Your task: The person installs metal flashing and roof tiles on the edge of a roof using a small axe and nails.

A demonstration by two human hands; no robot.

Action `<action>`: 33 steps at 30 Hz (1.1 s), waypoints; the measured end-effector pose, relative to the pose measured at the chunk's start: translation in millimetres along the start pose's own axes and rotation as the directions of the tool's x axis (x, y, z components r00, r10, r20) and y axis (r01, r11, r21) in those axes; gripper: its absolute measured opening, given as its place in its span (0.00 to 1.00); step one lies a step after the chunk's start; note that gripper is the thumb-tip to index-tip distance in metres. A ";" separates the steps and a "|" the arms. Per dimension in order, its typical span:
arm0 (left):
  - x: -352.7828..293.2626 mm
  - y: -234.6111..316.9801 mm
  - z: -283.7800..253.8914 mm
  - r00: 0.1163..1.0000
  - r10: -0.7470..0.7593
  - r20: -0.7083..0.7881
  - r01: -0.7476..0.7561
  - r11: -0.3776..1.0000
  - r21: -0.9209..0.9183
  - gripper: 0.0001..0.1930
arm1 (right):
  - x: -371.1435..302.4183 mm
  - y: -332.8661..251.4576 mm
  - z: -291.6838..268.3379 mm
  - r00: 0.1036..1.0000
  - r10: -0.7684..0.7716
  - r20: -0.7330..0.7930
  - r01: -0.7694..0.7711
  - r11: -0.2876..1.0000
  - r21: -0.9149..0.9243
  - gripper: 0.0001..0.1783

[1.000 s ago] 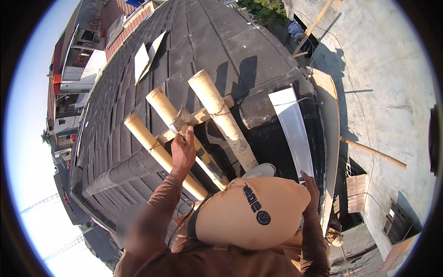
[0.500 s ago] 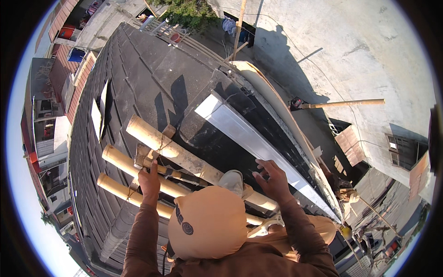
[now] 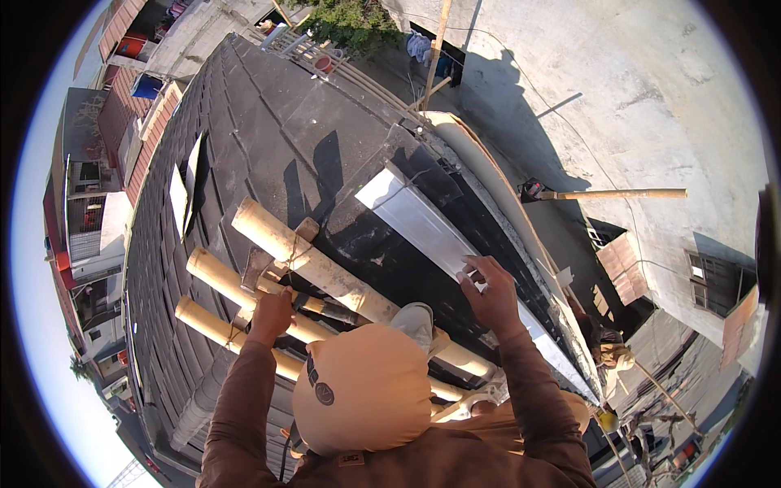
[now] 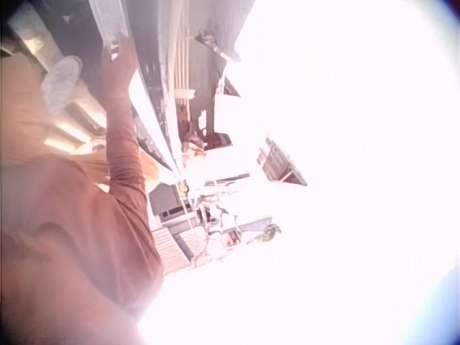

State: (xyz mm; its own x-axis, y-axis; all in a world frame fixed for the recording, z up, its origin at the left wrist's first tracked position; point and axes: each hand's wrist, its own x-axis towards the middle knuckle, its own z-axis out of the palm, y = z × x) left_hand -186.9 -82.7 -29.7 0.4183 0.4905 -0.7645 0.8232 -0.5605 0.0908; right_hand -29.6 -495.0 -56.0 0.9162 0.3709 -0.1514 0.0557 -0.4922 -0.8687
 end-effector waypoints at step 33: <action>146.7 374.0 -63.8 0.684 0.718 -0.130 -0.672 0.689 0.270 0.32 | 126.7 -43.7 32.5 0.902 -0.402 -0.154 0.328 0.873 -0.362 0.25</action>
State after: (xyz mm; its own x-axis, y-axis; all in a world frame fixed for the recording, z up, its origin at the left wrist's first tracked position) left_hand 206.8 -177.8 -67.2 0.9270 0.0201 -0.3746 0.1828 -0.8961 0.4044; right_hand 71.2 -400.9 -52.5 0.8654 0.4119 0.2854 0.4923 -0.5928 -0.6373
